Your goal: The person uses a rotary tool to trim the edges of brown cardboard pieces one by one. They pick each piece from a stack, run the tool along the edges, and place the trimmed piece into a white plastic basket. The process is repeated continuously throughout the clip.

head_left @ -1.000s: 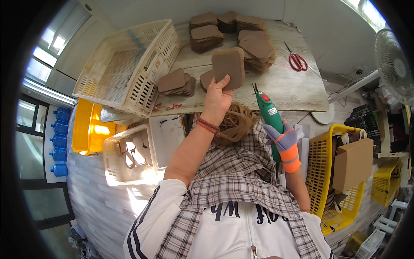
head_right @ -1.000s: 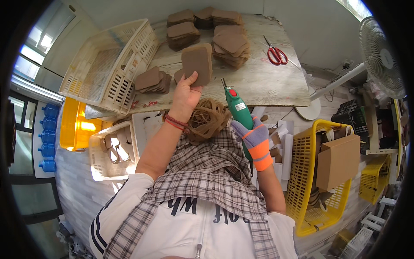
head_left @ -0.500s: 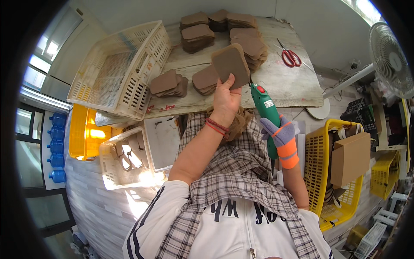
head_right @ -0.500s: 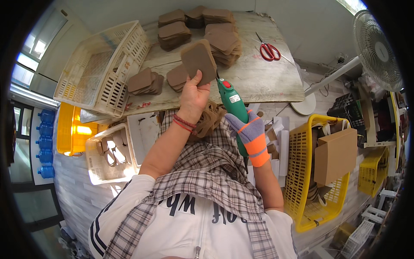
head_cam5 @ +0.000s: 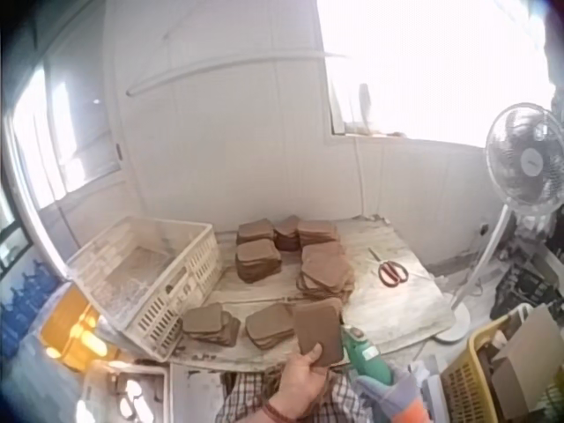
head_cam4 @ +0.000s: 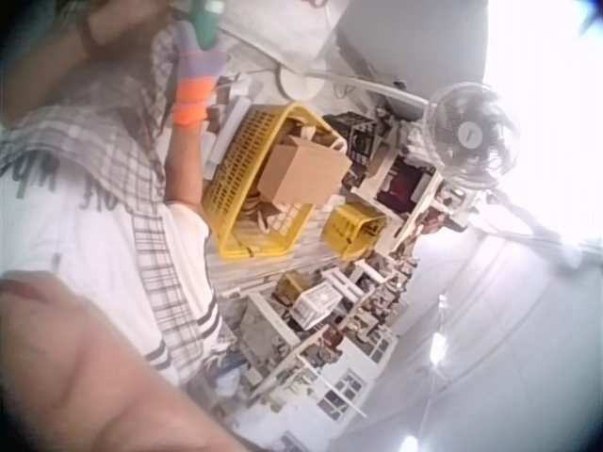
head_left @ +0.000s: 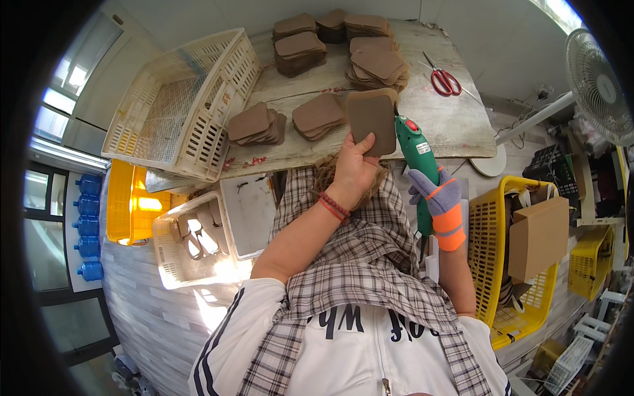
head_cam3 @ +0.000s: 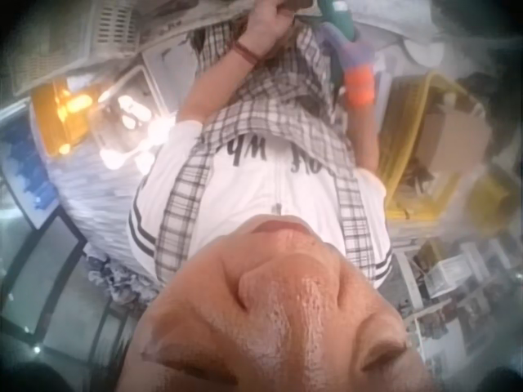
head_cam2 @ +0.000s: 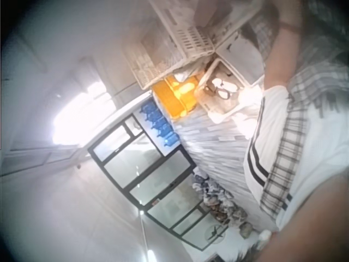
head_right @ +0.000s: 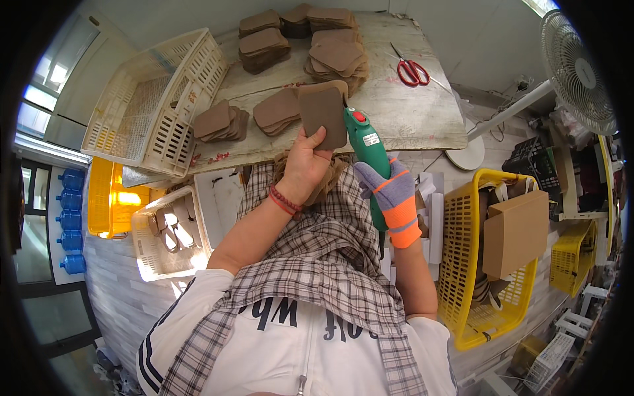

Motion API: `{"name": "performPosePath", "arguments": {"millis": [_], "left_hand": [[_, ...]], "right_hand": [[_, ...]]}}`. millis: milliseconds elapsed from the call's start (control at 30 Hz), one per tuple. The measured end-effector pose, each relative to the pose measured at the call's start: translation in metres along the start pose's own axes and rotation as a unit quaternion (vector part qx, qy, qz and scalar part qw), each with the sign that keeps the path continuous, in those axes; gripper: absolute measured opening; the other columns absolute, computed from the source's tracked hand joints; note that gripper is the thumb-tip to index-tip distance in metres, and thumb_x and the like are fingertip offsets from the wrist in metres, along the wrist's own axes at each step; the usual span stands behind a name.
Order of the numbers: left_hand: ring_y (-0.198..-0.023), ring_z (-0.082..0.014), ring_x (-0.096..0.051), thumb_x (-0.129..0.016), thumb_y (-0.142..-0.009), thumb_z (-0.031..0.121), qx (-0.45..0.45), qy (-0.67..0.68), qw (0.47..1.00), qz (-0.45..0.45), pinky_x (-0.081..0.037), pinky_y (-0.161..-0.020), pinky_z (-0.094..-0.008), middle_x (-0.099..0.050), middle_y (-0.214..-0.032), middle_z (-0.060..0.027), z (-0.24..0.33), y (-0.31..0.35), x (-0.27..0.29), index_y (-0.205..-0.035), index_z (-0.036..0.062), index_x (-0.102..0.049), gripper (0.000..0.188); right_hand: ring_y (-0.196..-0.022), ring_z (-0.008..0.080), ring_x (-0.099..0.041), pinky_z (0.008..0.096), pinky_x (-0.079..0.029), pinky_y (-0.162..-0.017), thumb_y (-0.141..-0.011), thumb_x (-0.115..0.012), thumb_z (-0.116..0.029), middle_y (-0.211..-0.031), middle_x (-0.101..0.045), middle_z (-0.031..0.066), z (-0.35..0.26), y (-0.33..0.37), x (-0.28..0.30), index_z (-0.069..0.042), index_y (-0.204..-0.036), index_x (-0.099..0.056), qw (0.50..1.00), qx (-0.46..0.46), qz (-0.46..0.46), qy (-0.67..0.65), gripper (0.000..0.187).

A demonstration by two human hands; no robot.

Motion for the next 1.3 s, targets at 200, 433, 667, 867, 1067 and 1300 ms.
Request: {"name": "performPosePath", "arguments": {"millis": [200, 433, 667, 867, 1067, 1300], "left_hand": [[-0.105, -0.0213, -0.058, -0.056, -0.086, -0.004, 0.028, -0.094, 0.994, -0.038, -0.05, -0.092, -0.038, -0.059, -0.115, -0.0077, 0.008, 0.006, 0.011, -0.118, 0.0044, -0.051, 0.033], [-0.094, -0.0163, -0.063, -0.057, -0.085, -0.005, 0.063, -0.306, 0.946, -0.082, -0.056, -0.08, -0.0324, -0.062, -0.11, -0.0077, 0.056, 0.005, 0.012, -0.122, 0.0014, -0.051, 0.038], [-0.093, -0.011, -0.06, -0.06, -0.081, -0.004, 0.114, -0.454, 0.876, -0.117, -0.051, -0.082, -0.0256, -0.062, -0.109, -0.0051, 0.078, 0.011, 0.01, -0.121, -0.0012, -0.053, 0.04], [-0.096, -0.0096, -0.058, -0.061, -0.08, -0.004, 0.164, -0.47, 0.862, -0.096, -0.048, -0.084, -0.0246, -0.061, -0.111, -0.0037, 0.069, 0.022, 0.028, -0.123, -0.0015, -0.052, 0.043], [-0.092, -0.0077, -0.056, -0.062, -0.08, -0.002, 0.147, -0.539, 0.822, -0.111, -0.047, -0.081, -0.0231, -0.059, -0.108, -0.0019, 0.075, 0.028, 0.026, -0.116, -0.0002, -0.052, 0.037], [-0.081, -0.0073, -0.058, -0.067, -0.076, -0.003, 0.036, -0.565, 0.82, -0.087, -0.047, -0.073, -0.023, -0.062, -0.09, -0.0014, 0.118, 0.021, 0.019, -0.098, 0.0026, -0.057, 0.025]], "right_hand": [[-0.05, 0.0092, -0.055, 0.022, -0.045, -0.047, -0.078, -0.074, -0.019, -0.067, -0.06, 0.004, -0.002, 0.001, 0.011, 0.0, -0.097, -0.057, 1.0, -0.006, -0.007, 0.022, 0.032], [-0.054, 0.0069, -0.056, 0.021, -0.045, -0.049, -0.075, -0.077, -0.021, -0.069, -0.061, 0.0034, 0.001, 0.014, 0.021, 0.002, -0.103, -0.058, 0.991, -0.026, -0.058, 0.116, 0.04], [-0.057, 0.0058, -0.055, 0.02, -0.045, -0.051, -0.074, -0.078, -0.021, -0.074, -0.063, 0.0032, 0.002, 0.026, 0.008, 0.003, -0.11, -0.057, 0.981, -0.018, -0.096, 0.166, 0.048], [-0.055, 0.006, -0.054, 0.0206, -0.045, -0.049, -0.075, -0.078, -0.021, -0.072, -0.062, 0.0034, 0.005, 0.023, -0.007, 0.004, -0.11, -0.057, 0.984, -0.009, -0.092, 0.152, 0.048], [-0.053, 0.0064, -0.054, 0.021, -0.046, -0.049, -0.075, -0.077, -0.021, -0.072, -0.062, 0.0035, 0.008, 0.019, -0.014, 0.004, -0.106, -0.057, 0.984, -0.026, -0.116, 0.134, 0.045], [-0.054, 0.0072, -0.055, 0.021, -0.045, -0.048, -0.075, -0.077, -0.019, -0.073, -0.061, 0.0029, 0.018, 0.023, -0.016, 0.003, -0.104, -0.057, 0.983, -0.058, -0.143, 0.101, 0.042]]}}
Point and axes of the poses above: each hand's wrist, its own y-axis away from the middle knuckle, its own x-axis out of the back of the hand, z = x × y, the point moved 10 cm from there along -y, towards the middle knuckle
